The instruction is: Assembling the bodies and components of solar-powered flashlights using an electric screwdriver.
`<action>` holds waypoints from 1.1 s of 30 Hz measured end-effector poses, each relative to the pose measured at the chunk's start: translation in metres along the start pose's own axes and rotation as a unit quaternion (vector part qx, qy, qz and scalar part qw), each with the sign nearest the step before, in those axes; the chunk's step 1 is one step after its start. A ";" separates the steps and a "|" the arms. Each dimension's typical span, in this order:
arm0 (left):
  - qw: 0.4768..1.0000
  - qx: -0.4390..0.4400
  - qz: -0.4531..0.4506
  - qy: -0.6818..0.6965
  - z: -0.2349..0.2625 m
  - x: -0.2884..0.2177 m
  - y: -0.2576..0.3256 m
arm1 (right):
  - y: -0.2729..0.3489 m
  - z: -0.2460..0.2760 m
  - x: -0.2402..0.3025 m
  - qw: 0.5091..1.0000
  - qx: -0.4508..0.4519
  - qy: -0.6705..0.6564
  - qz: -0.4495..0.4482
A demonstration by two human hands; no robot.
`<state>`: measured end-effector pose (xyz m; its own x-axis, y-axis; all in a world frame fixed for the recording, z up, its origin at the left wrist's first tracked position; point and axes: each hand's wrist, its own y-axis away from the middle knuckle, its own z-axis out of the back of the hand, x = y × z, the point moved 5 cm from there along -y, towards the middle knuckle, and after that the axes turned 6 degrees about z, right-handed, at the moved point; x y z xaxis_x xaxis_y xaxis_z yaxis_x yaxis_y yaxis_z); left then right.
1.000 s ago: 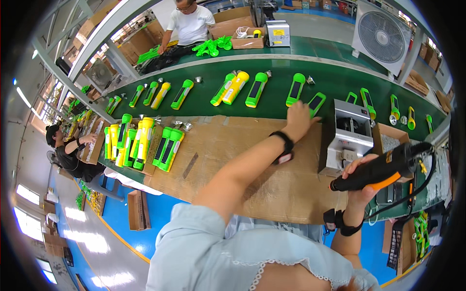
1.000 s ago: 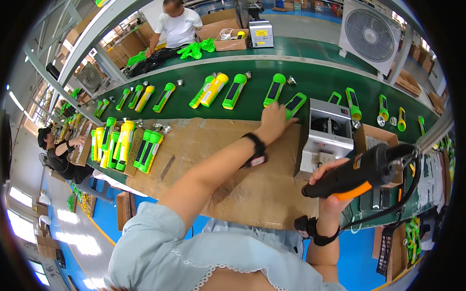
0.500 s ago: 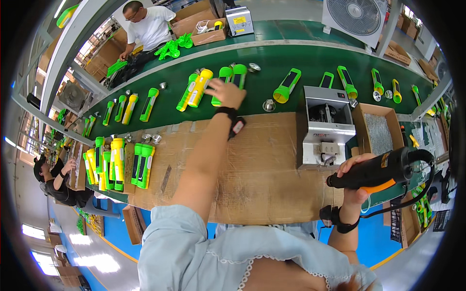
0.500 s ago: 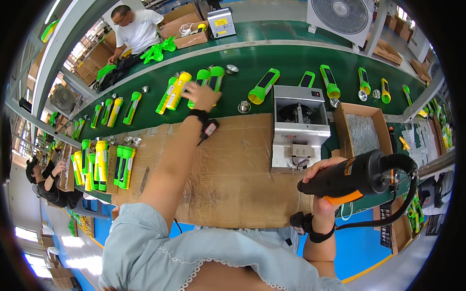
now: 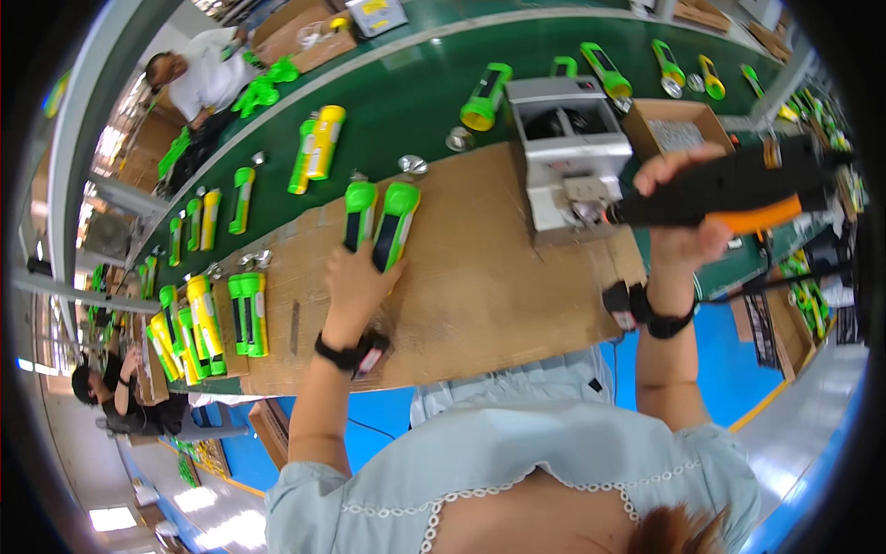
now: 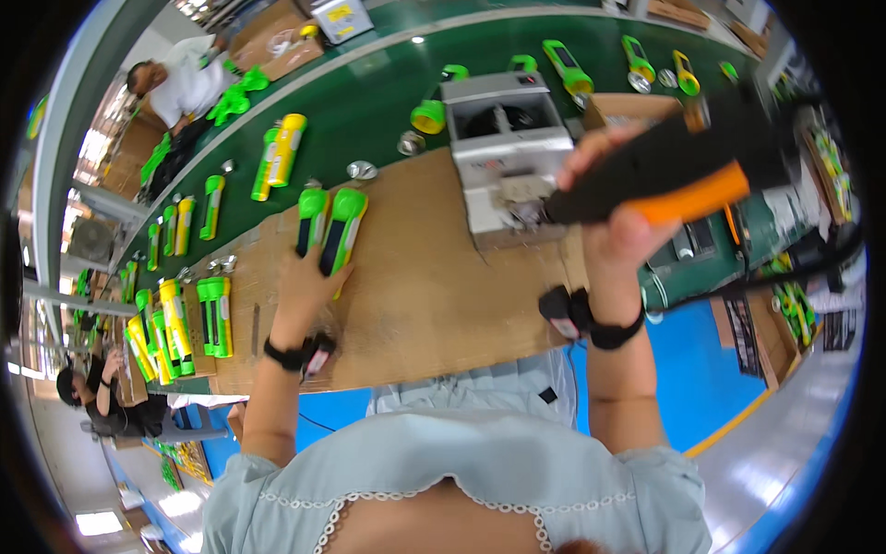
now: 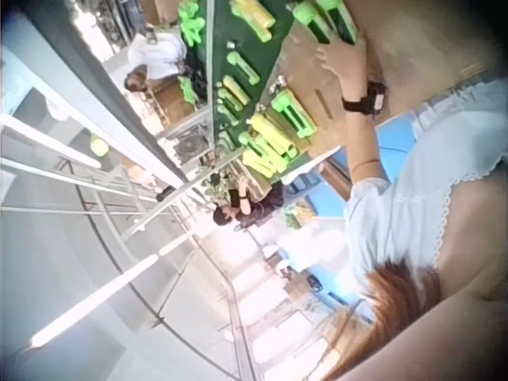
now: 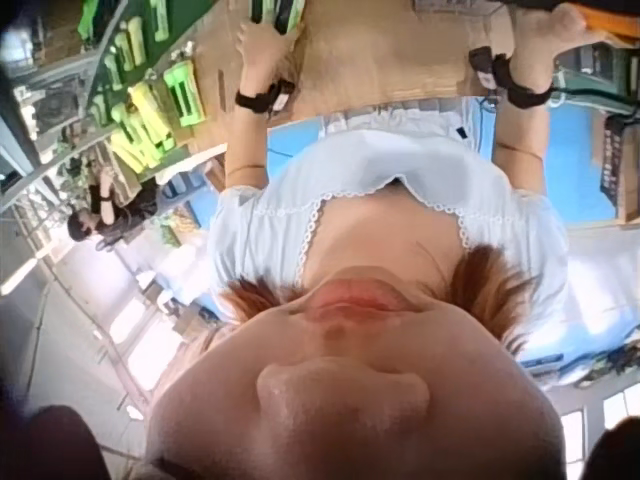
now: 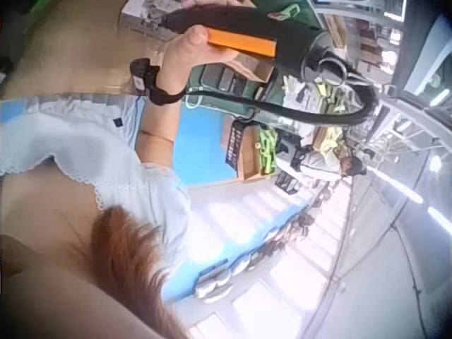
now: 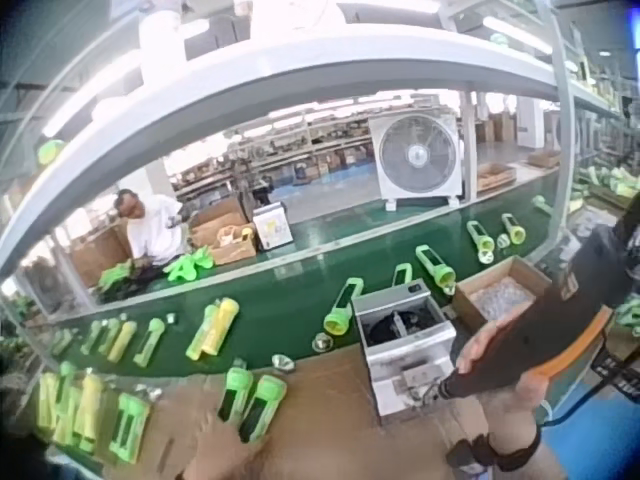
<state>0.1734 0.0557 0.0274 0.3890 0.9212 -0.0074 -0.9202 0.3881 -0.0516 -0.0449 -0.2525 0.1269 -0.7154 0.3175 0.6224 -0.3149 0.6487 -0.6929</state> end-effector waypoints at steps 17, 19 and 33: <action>0.873 0.303 -0.258 0.281 0.016 -0.088 0.101 | -0.022 -0.041 -0.026 0.983 0.182 -0.007 -0.016; 0.940 0.049 -0.319 0.112 0.022 -0.109 0.098 | -0.019 -0.044 -0.016 0.986 0.151 -0.042 -0.062; 0.933 -0.098 -0.306 0.160 -0.008 -0.152 0.080 | 0.047 -0.016 0.013 0.965 0.203 -0.168 -0.012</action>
<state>0.0405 -0.0538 0.0160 0.8615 0.4609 -0.2132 -0.5074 0.7982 -0.3248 -0.0586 -0.2071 0.1083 -0.8453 0.0188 0.5340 -0.5033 0.3074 -0.8076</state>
